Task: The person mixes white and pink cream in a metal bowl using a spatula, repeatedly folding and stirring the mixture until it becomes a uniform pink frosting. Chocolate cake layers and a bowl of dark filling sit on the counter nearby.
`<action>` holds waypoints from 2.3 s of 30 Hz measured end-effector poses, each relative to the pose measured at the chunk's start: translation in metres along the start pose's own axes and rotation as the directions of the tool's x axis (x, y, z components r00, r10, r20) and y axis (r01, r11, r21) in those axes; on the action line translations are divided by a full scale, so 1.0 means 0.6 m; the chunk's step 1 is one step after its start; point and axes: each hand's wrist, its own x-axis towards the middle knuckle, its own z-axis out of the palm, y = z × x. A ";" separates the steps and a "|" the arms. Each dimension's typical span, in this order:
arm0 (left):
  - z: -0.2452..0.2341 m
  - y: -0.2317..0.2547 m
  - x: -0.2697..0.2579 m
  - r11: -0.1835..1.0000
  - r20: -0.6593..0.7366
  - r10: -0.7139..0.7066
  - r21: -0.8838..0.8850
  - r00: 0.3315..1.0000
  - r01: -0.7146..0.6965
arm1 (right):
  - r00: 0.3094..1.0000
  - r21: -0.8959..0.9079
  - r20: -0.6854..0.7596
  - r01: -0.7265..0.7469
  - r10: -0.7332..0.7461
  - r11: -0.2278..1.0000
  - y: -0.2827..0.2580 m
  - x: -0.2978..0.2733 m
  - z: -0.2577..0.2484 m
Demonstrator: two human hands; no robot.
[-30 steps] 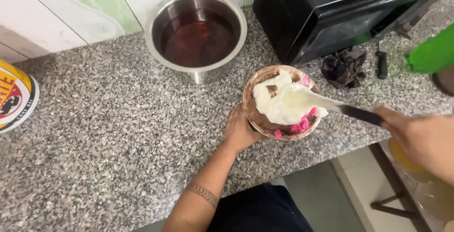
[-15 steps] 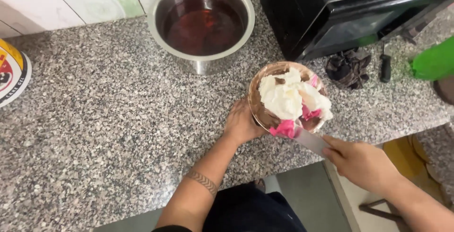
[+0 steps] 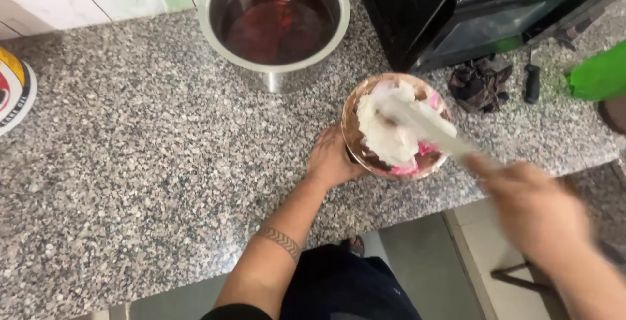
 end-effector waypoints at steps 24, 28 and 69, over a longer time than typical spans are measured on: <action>0.023 -0.001 -0.040 0.961 -0.376 0.105 -0.199 0.921 -0.191 | 0.887 -0.502 0.435 0.094 0.156 0.860 -0.031 0.042 0.056; 0.024 0.021 -0.030 0.948 -0.336 0.163 -0.206 0.928 -0.241 | 0.794 -0.281 0.599 0.082 0.108 0.956 -0.143 0.058 -0.031; 0.052 -0.043 -0.032 0.973 -0.278 0.204 -0.053 0.939 -0.227 | 0.917 -0.213 0.387 -0.014 0.097 0.977 -0.078 0.069 0.051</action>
